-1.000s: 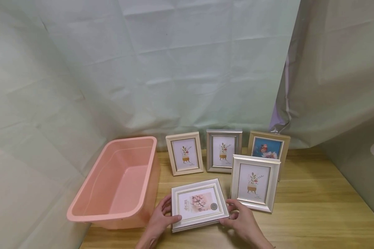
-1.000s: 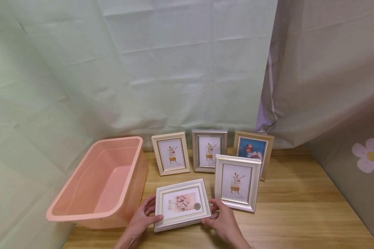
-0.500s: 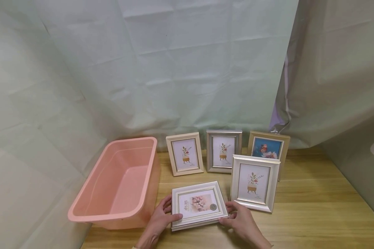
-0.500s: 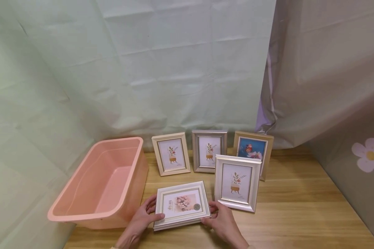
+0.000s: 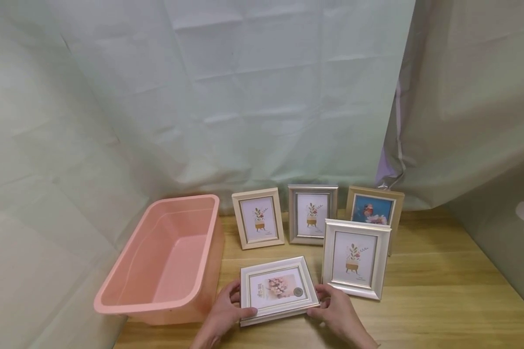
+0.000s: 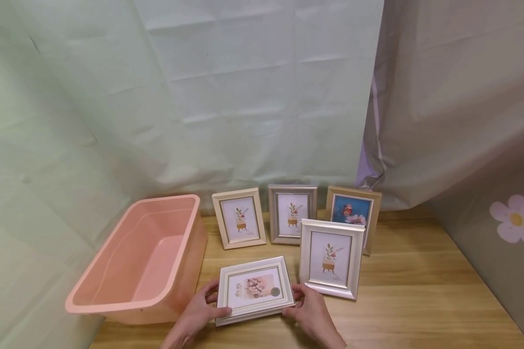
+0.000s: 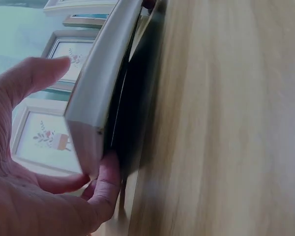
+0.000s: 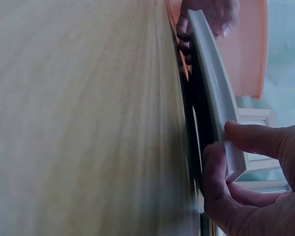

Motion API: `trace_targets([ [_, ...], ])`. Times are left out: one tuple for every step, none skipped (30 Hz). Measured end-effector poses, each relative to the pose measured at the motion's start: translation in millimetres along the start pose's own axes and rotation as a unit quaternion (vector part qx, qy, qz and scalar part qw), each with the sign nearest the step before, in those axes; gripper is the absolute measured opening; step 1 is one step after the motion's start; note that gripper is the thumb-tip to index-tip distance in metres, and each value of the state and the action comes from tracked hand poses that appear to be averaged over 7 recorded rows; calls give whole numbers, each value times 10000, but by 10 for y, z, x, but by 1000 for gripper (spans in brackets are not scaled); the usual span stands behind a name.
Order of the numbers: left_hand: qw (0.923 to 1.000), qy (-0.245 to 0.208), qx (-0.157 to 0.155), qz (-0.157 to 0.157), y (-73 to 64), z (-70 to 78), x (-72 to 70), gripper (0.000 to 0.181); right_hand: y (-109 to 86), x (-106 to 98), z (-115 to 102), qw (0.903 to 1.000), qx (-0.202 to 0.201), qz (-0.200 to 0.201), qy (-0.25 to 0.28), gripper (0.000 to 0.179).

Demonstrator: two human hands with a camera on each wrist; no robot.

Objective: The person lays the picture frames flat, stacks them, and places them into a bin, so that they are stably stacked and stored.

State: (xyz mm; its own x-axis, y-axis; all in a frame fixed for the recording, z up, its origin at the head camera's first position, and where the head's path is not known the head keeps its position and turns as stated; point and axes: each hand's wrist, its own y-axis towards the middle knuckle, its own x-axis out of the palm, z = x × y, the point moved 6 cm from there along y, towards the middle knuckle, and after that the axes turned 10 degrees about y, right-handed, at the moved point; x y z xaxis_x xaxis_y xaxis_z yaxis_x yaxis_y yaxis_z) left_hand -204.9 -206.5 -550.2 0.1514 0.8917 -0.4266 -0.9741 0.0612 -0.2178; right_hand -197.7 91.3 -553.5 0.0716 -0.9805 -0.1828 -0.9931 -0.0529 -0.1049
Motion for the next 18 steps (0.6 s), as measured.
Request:
trace_targets([
  [10000,48,48,-46,-15,2,2,99,-1,2,-1,10000,-5,-9,-15,71],
  [9999,65,109,-87,-31,8,3,100,-3,2,-5,10000,-15,-19,-41,72],
  [9997,83,178,-121,-48,11,6,101,-5,1,-8,10000,-26,-30,-64,72],
  [9996,120,230,-141,-68,14,6,102,-7,2,-7,9999,-40,-41,-96,71],
  [9993,176,283,-140,-82,15,5,103,-8,0,-10,9998,-72,-36,-162,71],
  [9991,213,342,-140,-94,16,6,103,-11,-2,-12,9997,-98,-36,-232,71],
  [9988,278,395,-110,-104,20,4,104,-14,-4,-17,9994,-140,-32,-314,71],
  [9983,379,436,-66,-112,20,2,104,-16,-5,-24,9990,-184,-21,-395,70],
  [9976,504,468,-19,-120,21,1,105,-18,-5,-30,9986,-235,-17,-471,69],
  [9968,619,502,33,-125,21,-1,105,-20,-3,-36,9981,-282,-10,-543,69],
  [9959,722,540,87,-128,20,-2,105,-22,0,-44,9976,-328,-5,-603,68],
  [9951,805,562,126,-134,20,-1,106,-24,5,-51,9972,-374,-3,-655,67],
  [9944,869,579,157,-137,23,3,106,-26,6,-57,9966,-417,13,-713,65],
  [9940,906,588,174,-137,22,8,106,-26,6,-63,9957,-465,39,-804,64],
  [9937,927,594,187,-137,21,13,106,-26,6,-68,9947,-514,72,-890,63],
  [9937,934,591,195,-134,17,17,106,-25,6,-72,9937,-548,117,-972,61],
  [9936,949,582,210,-133,15,20,106,-24,4,-78,9922,-595,164,-1078,59],
  [9936,959,560,219,-129,11,23,106,-24,5,-83,9909,-639,203,-1166,58],
])
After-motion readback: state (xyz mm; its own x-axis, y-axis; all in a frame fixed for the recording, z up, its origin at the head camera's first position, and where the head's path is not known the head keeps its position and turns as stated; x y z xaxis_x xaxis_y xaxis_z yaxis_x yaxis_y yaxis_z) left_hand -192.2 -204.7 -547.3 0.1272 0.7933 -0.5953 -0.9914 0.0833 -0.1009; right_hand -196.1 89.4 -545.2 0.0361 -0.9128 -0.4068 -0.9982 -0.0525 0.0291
